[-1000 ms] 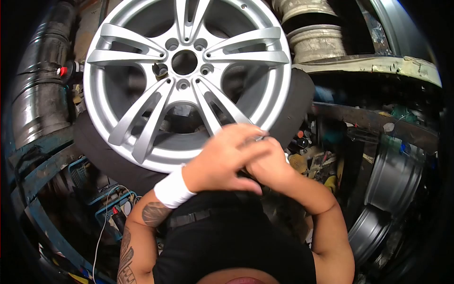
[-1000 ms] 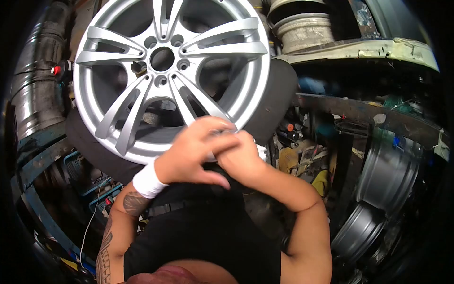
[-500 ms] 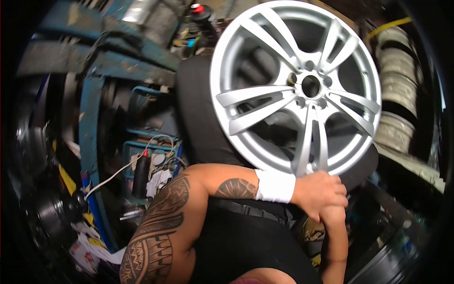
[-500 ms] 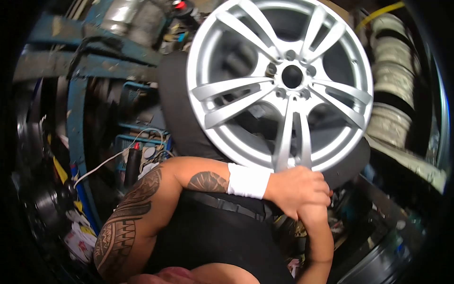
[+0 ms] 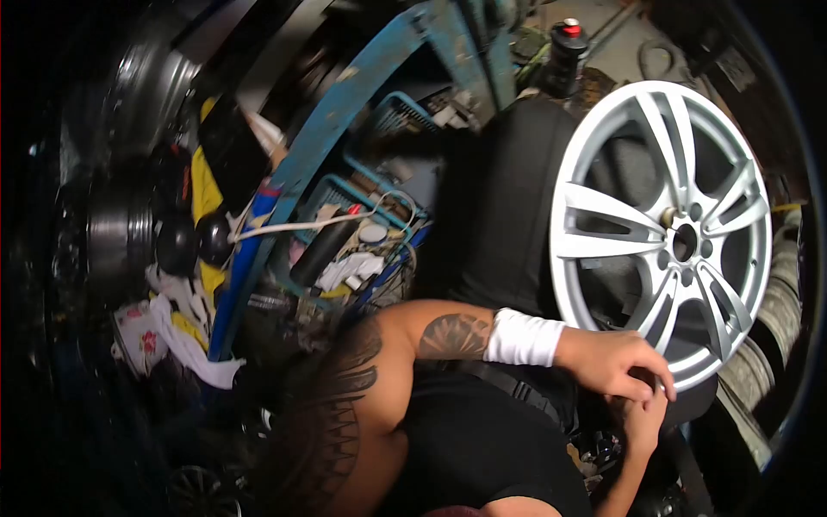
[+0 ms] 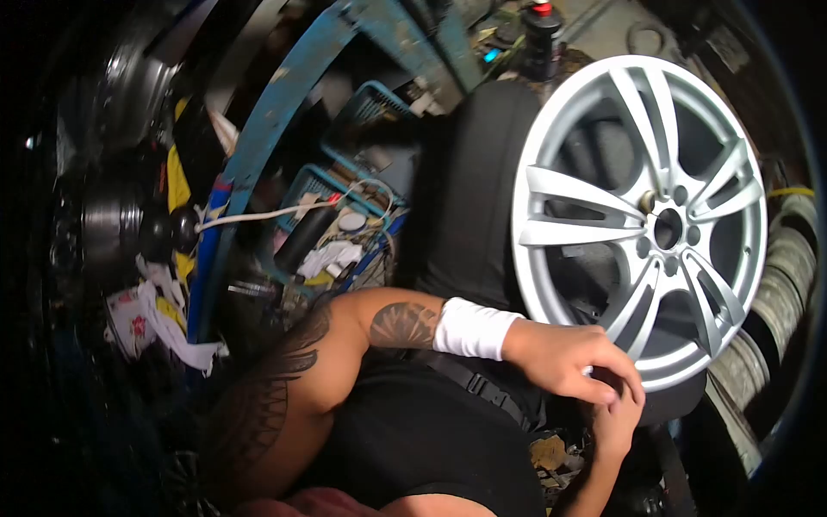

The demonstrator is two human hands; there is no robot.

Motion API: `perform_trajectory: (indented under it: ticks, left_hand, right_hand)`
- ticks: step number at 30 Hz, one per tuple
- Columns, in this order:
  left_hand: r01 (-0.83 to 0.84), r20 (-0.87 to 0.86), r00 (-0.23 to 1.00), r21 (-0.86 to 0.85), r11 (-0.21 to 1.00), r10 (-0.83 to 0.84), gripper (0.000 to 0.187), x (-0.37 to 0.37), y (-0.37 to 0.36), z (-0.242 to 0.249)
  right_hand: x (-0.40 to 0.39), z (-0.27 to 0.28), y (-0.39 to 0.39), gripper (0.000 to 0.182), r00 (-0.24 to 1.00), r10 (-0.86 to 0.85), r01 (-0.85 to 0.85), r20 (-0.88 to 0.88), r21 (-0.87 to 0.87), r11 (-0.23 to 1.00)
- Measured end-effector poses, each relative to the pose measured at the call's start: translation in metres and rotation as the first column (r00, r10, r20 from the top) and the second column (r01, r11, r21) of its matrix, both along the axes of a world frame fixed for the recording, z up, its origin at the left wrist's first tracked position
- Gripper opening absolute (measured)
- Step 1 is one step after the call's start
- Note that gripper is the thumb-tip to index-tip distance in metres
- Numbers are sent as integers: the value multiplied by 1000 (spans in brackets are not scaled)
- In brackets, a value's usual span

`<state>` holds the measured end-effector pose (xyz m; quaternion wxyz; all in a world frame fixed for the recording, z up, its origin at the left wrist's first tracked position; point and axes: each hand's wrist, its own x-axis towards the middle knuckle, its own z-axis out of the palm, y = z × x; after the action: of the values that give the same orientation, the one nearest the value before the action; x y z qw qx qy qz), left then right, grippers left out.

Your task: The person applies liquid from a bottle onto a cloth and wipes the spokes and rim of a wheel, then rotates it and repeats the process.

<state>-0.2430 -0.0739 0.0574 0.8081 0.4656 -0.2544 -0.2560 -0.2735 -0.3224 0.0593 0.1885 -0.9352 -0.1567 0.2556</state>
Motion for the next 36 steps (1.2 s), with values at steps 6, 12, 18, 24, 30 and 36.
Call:
perform_trajectory:
  ticks: [6,12,18,24,30,36]
  left_hand:
    - [140,-151,875,-831,538,-460,48,16,-37,133]
    - [256,190,763,-967,18,-618,54,18,-74,178]
    - [292,184,756,-954,72,-628,50,5,-50,166]
    - [313,220,770,-948,54,-599,46,-7,-34,174]
    - [365,190,859,-879,308,-475,43,-2,-45,160]
    - [262,-94,938,-437,860,-334,35,7,32,32]
  right_hand:
    - [-5,8,-1,33,994,103,-92,33,-232,968]
    - [-14,18,5,33,995,89,-70,46,-319,945]
    - [-21,16,25,33,997,31,-6,67,-352,936]
    - [-28,10,37,34,998,13,9,57,-371,929]
    - [-21,4,38,36,996,39,-8,81,-355,935]
    - [-15,-6,22,38,985,125,-78,119,-339,938]
